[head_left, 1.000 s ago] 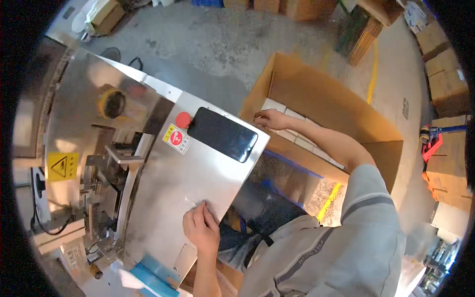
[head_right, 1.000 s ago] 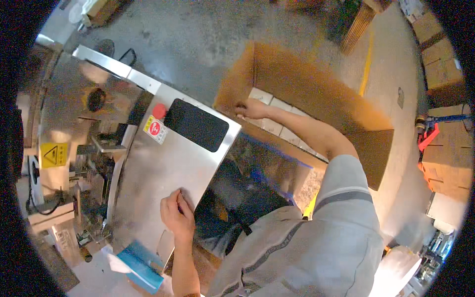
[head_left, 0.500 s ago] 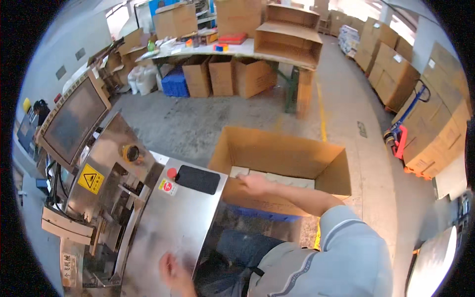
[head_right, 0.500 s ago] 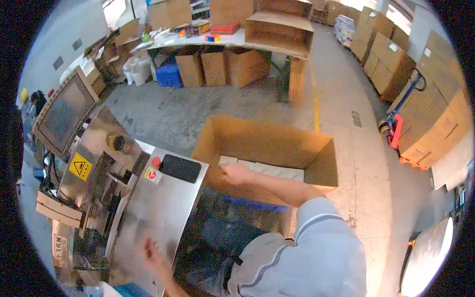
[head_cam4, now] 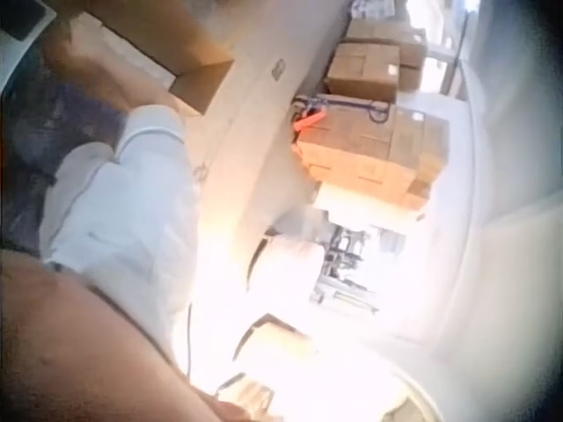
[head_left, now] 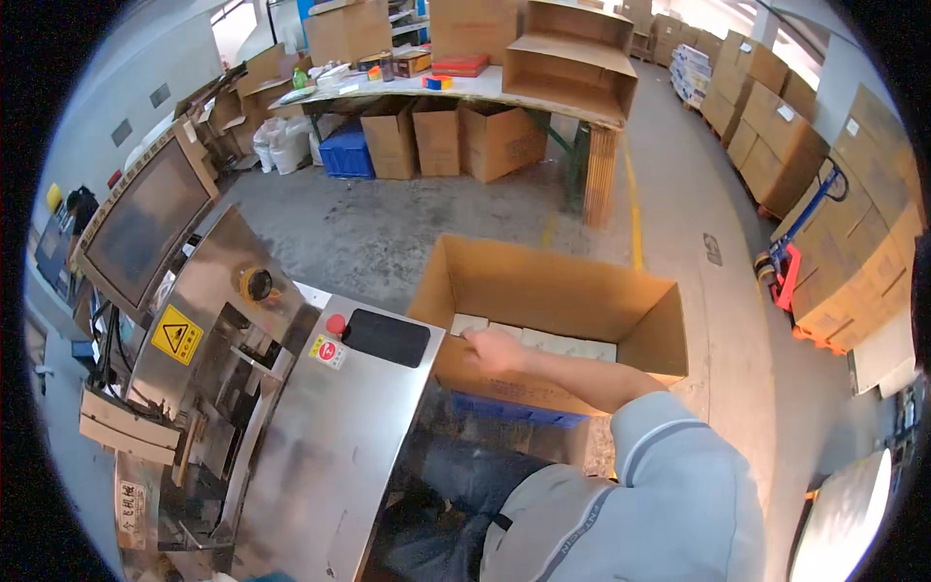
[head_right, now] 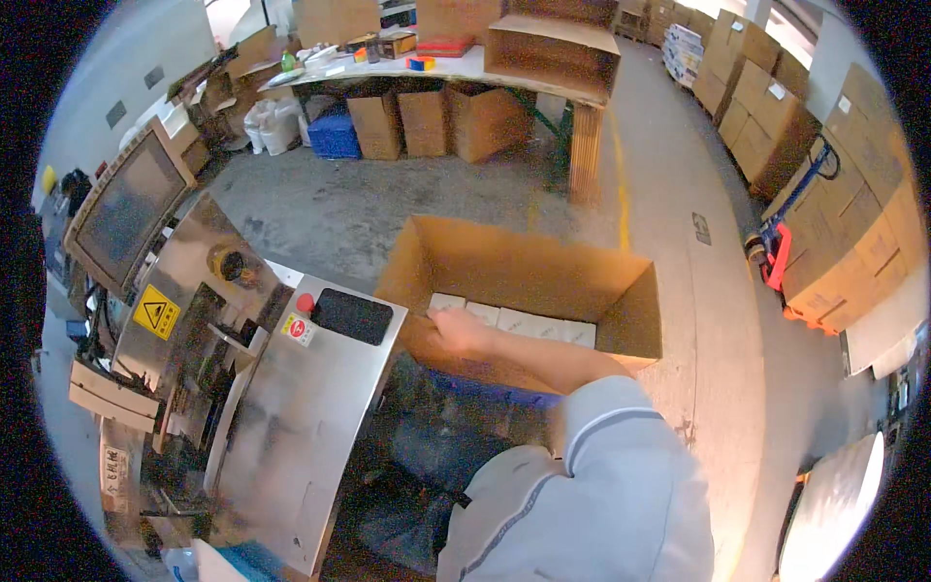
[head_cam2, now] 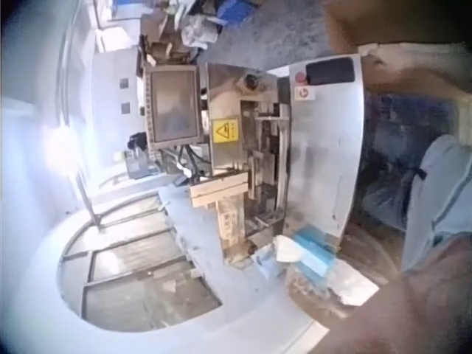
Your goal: Package small individual boxes into plastic film using a heat-sealing machine and place them into a shipping carton.
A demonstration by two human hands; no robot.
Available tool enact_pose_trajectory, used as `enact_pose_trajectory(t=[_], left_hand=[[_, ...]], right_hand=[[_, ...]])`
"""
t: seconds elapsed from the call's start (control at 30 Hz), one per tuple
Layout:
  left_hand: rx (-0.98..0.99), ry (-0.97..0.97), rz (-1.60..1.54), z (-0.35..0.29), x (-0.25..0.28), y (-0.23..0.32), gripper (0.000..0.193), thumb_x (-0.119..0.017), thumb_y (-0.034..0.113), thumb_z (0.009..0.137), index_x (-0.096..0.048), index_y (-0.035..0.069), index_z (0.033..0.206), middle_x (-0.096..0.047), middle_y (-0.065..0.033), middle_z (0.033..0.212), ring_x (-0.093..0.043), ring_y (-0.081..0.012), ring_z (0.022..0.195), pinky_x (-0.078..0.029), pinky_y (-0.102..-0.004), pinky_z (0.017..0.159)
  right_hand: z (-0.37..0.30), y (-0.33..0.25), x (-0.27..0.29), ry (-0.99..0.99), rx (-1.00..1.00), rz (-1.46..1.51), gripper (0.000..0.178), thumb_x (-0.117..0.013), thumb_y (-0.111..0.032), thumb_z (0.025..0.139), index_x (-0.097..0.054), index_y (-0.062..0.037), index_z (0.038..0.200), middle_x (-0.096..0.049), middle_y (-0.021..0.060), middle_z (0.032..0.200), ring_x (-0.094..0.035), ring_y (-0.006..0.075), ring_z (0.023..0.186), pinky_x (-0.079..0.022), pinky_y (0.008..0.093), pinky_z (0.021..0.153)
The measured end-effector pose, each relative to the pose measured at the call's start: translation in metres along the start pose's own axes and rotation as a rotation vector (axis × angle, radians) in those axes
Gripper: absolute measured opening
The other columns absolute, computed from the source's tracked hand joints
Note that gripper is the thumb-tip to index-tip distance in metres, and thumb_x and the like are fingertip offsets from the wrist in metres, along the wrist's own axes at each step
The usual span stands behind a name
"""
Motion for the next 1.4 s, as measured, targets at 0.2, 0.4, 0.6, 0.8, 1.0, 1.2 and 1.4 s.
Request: enact_pose_trajectory(t=[0.2,0.4,0.6,0.8,1.0,1.2,1.4], left_hand=[[0.04,0.072,0.165,0.004,0.015,-0.089,0.026,-0.065,0.022,0.094,-0.066,-0.001,0.105,-0.071,-0.0169,0.088,-0.067,-0.0305,0.076,-0.054,-0.0425,0.068],[0.011,0.116,0.299,0.047,-0.007,-0.141,0.027,-0.067,0.026,0.09,-0.067,0.0,0.1,-0.071,-0.0172,0.083,-0.067,-0.0328,0.07,-0.054,-0.045,0.062],[0.017,0.182,0.481,0.073,-0.002,-0.183,0.029,-0.069,0.029,0.087,-0.068,0.001,0.096,-0.071,-0.0176,0.078,-0.068,-0.035,0.065,-0.053,-0.0475,0.055],[0.006,0.115,0.442,0.068,0.009,-0.134,0.028,-0.068,0.028,0.089,-0.068,0.001,0.097,-0.07,-0.0183,0.081,-0.067,-0.0347,0.068,-0.053,-0.0468,0.058],[-0.071,-0.15,-0.014,0.038,-0.003,0.04,0.024,-0.061,0.017,0.098,-0.067,-0.004,0.107,-0.068,-0.0201,0.101,-0.065,-0.0302,0.088,-0.053,-0.041,0.077],[-0.334,-0.306,-0.244,-0.04,-0.016,0.271,0.021,-0.059,0.011,0.101,-0.068,-0.006,0.11,-0.069,-0.0205,0.105,-0.066,-0.0262,0.094,-0.054,-0.0375,0.084],[-0.266,-0.519,-0.367,-0.099,-0.086,0.313,0.017,-0.066,0.009,0.097,-0.072,-0.005,0.103,-0.075,-0.0156,0.093,-0.072,-0.0225,0.082,-0.057,-0.0351,0.075]], right_hand=[[-0.005,0.007,0.006,-0.013,-0.014,0.027,0.038,-0.067,-0.029,0.088,-0.058,-0.0033,0.115,-0.069,0.0256,0.102,-0.066,0.0446,0.097,-0.052,0.0552,0.084],[-0.013,0.005,0.005,-0.059,-0.075,0.004,0.035,-0.063,-0.027,0.09,-0.058,-0.006,0.117,-0.069,0.024,0.104,-0.067,0.044,0.098,-0.053,0.0552,0.085],[-0.009,-0.006,0.018,-0.057,-0.077,0.005,0.039,-0.064,-0.027,0.088,-0.057,-0.001,0.116,-0.069,0.0256,0.107,-0.066,0.0433,0.103,-0.053,0.055,0.088],[-0.007,0.007,0.016,-0.069,-0.098,0.009,0.042,-0.065,-0.029,0.088,-0.057,-0.001,0.118,-0.069,0.026,0.107,-0.066,0.0442,0.103,-0.053,0.0552,0.089],[-0.018,-0.021,0.034,0.16,0.019,0.152,0.055,-0.068,-0.032,0.088,-0.055,-0.0029,0.132,-0.063,0.0243,0.125,-0.059,0.0418,0.119,-0.049,0.0512,0.099],[-0.043,-0.192,0.063,0.163,0.553,0.491,0.07,-0.076,-0.032,0.085,-0.047,-0.0018,0.141,-0.051,0.0219,0.143,-0.047,0.0402,0.133,-0.039,0.0464,0.113],[-0.091,-0.294,0.049,-0.126,0.889,0.765,0.058,-0.076,-0.034,0.085,-0.056,-0.0022,0.129,-0.055,0.0218,0.135,-0.054,0.0406,0.122,-0.046,0.0469,0.101]])
Point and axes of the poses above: each hand's wrist, its own z-axis towards the middle knuckle, its own x-axis out of the back of the hand, y = z × x, the point moved 5 cm from there along z, towards the middle knuckle
